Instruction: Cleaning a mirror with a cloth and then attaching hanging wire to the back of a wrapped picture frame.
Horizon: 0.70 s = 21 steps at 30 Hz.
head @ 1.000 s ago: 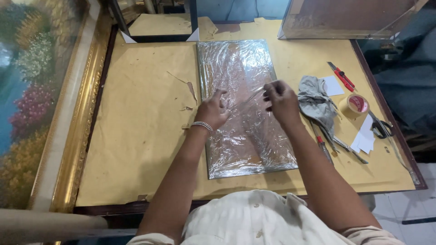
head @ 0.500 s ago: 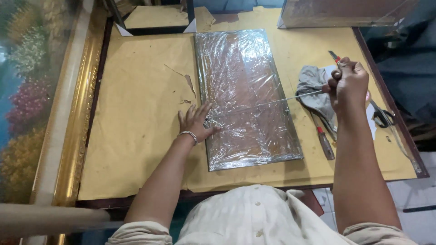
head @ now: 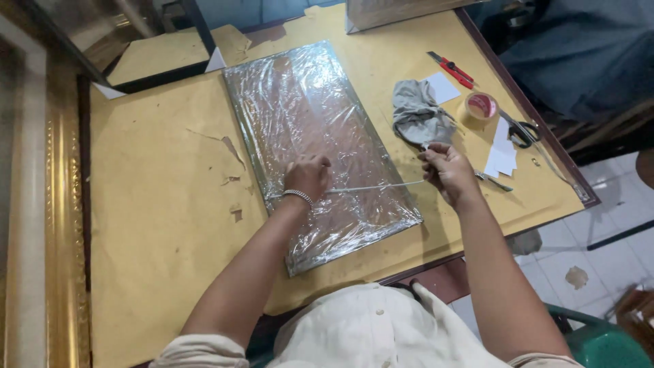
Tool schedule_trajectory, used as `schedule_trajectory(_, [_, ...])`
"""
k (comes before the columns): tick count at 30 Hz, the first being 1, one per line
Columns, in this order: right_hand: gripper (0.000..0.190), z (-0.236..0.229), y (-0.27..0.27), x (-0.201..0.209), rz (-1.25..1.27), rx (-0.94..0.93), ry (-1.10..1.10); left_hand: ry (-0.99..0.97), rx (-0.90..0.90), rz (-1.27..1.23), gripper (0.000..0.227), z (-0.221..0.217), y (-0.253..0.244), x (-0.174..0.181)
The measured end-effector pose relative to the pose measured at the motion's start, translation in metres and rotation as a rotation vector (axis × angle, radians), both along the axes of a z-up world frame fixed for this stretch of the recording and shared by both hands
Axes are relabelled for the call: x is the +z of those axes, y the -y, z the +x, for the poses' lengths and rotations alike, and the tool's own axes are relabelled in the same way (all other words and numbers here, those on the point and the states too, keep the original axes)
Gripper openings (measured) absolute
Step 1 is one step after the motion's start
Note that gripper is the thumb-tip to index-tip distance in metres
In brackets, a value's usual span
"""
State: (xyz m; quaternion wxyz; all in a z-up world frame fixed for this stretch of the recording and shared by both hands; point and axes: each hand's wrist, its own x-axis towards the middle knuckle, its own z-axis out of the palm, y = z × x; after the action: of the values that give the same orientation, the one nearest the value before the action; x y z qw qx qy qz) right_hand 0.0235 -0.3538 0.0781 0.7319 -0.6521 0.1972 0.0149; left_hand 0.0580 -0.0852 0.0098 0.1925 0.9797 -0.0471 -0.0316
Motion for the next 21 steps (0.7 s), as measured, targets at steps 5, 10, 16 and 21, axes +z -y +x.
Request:
schedule_trajectory(5, [0.028, 0.003, -0.003, -0.041, 0.030, -0.079, -0.068, 0.094, -0.374, -0.010, 0.019, 0.031, 0.057, -0.005])
schedule_trajectory(10, [0.023, 0.003, -0.019, -0.046, -0.007, -0.140, -0.091, 0.213, -0.629, 0.053, 0.012, 0.057, 0.083, 0.001])
schedule_trajectory(16, [0.016, 0.008, -0.037, -0.045, -0.614, -0.126, -0.094, 0.409, -0.792, 0.114, 0.011, 0.085, 0.089, -0.025])
schedule_trajectory(21, [0.011, 0.014, -0.051, -0.053, -1.031, -0.135, 0.035, 0.401, -0.793, 0.044, 0.011, 0.086, 0.088, -0.018])
